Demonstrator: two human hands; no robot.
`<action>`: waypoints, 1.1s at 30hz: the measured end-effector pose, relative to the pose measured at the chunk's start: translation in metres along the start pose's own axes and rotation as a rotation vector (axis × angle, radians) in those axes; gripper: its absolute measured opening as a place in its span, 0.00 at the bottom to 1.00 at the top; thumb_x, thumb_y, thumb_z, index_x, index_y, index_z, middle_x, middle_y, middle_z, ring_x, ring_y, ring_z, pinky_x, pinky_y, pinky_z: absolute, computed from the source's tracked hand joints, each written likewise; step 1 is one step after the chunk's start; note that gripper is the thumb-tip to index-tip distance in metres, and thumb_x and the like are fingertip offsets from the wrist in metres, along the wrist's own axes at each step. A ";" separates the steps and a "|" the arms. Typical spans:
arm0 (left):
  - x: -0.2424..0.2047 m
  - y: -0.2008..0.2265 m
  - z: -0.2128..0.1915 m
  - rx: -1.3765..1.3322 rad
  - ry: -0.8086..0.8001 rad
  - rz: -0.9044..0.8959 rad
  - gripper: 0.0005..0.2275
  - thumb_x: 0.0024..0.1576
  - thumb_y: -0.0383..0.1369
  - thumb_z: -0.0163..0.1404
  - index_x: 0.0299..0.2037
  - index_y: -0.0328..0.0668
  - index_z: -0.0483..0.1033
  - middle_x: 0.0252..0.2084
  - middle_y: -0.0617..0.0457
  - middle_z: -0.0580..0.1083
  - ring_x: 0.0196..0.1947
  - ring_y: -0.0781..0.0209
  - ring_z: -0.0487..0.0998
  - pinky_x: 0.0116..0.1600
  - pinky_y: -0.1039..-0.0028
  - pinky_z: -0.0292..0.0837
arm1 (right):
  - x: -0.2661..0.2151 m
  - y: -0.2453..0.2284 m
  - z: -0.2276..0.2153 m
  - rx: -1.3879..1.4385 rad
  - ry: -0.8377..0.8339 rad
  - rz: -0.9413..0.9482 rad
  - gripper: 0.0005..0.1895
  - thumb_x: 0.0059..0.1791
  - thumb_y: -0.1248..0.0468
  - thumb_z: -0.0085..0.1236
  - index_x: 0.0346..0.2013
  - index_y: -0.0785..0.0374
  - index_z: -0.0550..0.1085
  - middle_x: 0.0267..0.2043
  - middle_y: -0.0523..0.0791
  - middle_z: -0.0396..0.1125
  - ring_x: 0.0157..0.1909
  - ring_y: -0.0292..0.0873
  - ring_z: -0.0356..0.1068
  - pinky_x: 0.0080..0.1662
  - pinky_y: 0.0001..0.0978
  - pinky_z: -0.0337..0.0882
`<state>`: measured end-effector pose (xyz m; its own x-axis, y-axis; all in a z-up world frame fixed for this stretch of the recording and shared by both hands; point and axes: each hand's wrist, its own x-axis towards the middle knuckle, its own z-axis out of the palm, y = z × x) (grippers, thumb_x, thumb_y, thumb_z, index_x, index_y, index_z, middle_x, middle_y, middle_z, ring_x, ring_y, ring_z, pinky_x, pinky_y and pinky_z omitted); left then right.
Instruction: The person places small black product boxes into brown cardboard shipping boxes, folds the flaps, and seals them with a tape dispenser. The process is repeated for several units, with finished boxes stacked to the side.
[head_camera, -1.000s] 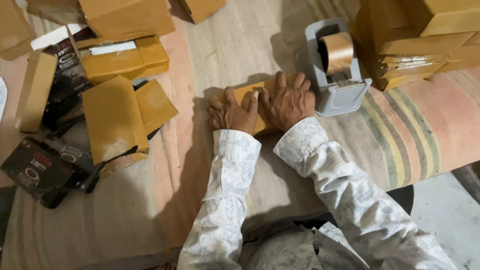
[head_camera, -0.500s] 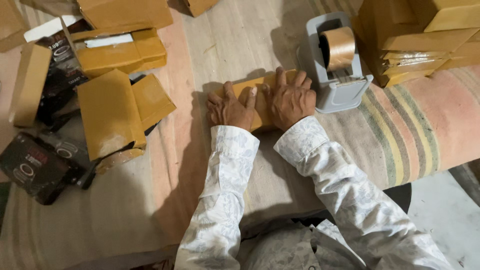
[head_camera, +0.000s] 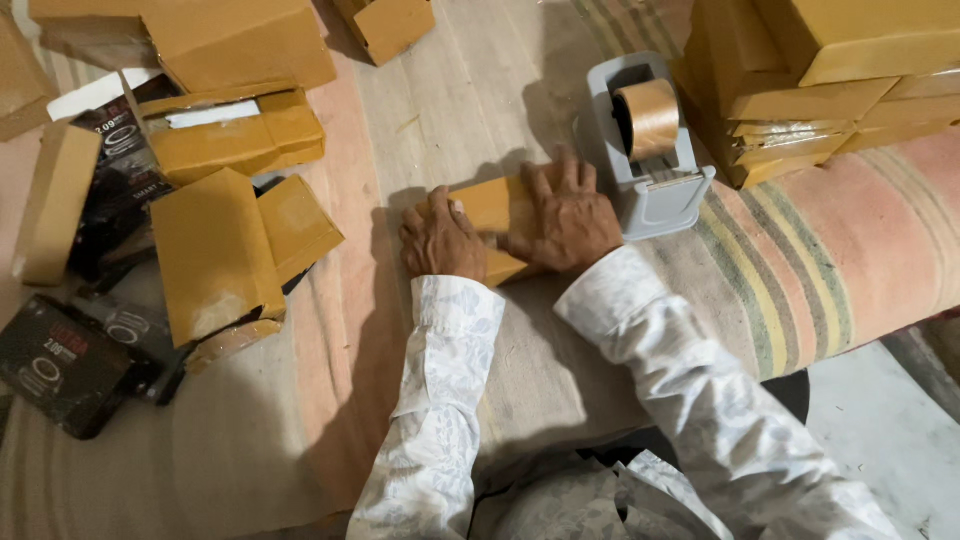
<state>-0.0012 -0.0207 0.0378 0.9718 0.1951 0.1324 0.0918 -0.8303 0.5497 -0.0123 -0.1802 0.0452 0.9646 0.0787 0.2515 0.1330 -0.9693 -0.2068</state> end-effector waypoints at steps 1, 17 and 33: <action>-0.001 -0.002 0.001 0.005 -0.001 -0.001 0.15 0.66 0.42 0.39 0.61 0.55 0.67 0.57 0.38 0.66 0.58 0.36 0.69 0.55 0.48 0.68 | -0.001 0.006 -0.006 0.036 -0.056 -0.064 0.58 0.35 0.30 0.70 0.67 0.59 0.62 0.67 0.67 0.49 0.63 0.73 0.53 0.57 0.59 0.65; 0.044 -0.161 0.089 -1.220 0.301 -0.063 0.21 0.69 0.45 0.36 0.54 0.34 0.73 0.38 0.49 0.79 0.40 0.59 0.79 0.50 0.71 0.72 | -0.022 0.006 -0.061 0.096 -0.208 -0.224 0.69 0.21 0.48 0.81 0.71 0.51 0.54 0.67 0.58 0.49 0.63 0.68 0.53 0.60 0.61 0.65; 0.035 -0.144 0.086 -1.178 0.116 0.078 0.07 0.67 0.28 0.44 0.50 0.37 0.74 0.35 0.55 0.74 0.29 0.69 0.73 0.31 0.79 0.70 | -0.079 0.195 -0.217 0.426 0.481 0.083 0.49 0.37 0.62 0.74 0.68 0.65 0.58 0.64 0.54 0.55 0.67 0.57 0.56 0.66 0.54 0.63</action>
<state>0.0388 0.0610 -0.1078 0.9349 0.2614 0.2399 -0.2823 0.1385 0.9493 -0.1122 -0.4257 0.1901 0.7793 -0.2018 0.5932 0.2358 -0.7827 -0.5760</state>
